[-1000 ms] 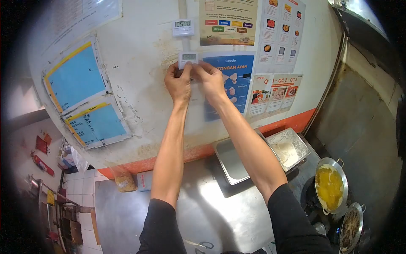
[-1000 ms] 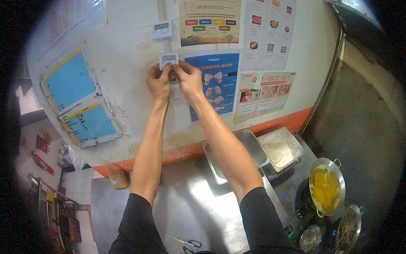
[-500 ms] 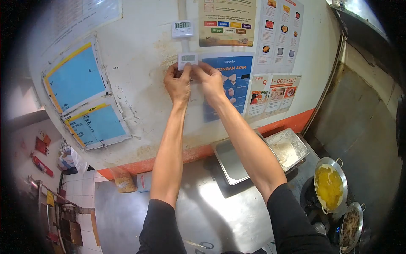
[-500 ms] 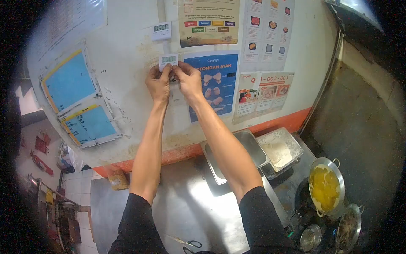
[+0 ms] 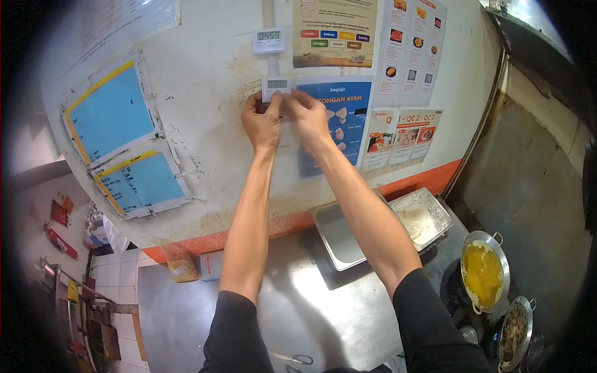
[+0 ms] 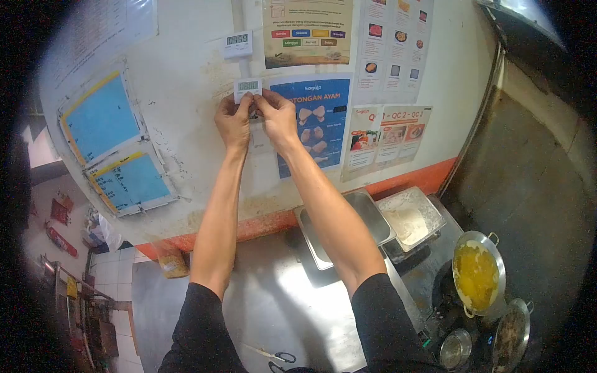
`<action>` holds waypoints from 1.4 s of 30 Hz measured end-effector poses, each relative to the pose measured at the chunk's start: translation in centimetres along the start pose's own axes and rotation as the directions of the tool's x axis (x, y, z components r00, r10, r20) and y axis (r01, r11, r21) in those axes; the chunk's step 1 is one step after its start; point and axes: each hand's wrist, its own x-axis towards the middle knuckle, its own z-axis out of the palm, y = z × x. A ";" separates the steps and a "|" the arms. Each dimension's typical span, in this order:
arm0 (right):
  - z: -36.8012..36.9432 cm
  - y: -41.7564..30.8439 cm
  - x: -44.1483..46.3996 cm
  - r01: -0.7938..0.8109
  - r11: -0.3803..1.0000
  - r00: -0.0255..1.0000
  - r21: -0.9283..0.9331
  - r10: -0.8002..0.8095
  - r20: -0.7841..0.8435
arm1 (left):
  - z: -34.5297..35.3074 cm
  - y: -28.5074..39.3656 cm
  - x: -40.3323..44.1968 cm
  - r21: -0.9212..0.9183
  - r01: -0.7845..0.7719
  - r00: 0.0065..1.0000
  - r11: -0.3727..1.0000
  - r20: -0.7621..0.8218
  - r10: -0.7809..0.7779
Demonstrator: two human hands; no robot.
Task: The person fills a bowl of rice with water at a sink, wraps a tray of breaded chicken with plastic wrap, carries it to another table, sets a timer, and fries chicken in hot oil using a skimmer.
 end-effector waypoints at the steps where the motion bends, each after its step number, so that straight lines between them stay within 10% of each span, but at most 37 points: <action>1: 0.0 -0.1 0.0 0.003 1.000 1.000 -0.002 -0.003 0.001 | -0.1 0.1 0.0 0.025 -0.006 1.000 1.000 -0.001 0.006; 16: -0.2 -0.3 -0.5 -0.017 1.000 1.000 0.005 0.017 0.010 | -0.8 0.0 -0.2 -0.028 0.022 0.999 0.999 0.027 -0.021; 22: -4.6 -4.5 -9.3 -0.077 0.935 0.982 -0.345 0.130 0.134 | -5.2 4.0 -5.5 -0.008 -0.014 0.999 1.000 -0.034 0.014; 24: -8.6 -6.8 -16.0 -0.045 0.890 0.938 -0.453 0.194 0.289 | -10.9 4.9 -11.1 0.249 -0.149 0.989 0.957 0.022 0.148; 25: -11.0 -8.9 -19.5 -0.063 0.847 0.888 -0.528 0.289 0.358 | -14.0 5.1 -14.8 0.106 -0.034 0.999 0.994 -0.037 0.038; 27: -15.6 -13.7 -27.4 -0.254 0.742 0.764 -0.621 0.547 0.342 | -17.5 8.0 -24.0 0.378 0.084 0.993 0.922 -0.113 -0.044; 30: -23.1 -16.5 -41.8 -0.562 0.566 0.726 -0.603 0.687 -0.031 | -21.9 11.0 -37.8 0.308 0.557 0.827 0.771 -0.291 -0.481; 36: -25.9 -26.5 -66.5 -0.914 0.181 0.391 -0.363 0.154 -0.907 | -22.7 14.9 -53.9 0.456 0.849 0.333 0.268 -0.067 -0.941; 40: -26.8 -33.2 -71.8 -0.892 -0.230 0.450 -0.388 -0.386 -0.805 | -13.0 11.4 -54.3 0.488 0.720 0.403 0.493 0.284 -0.870; 42: -28.6 -35.2 -73.8 -0.944 -0.242 0.307 -0.227 -0.383 -0.871 | -8.3 8.2 -52.6 0.514 0.566 0.447 0.645 0.467 -0.763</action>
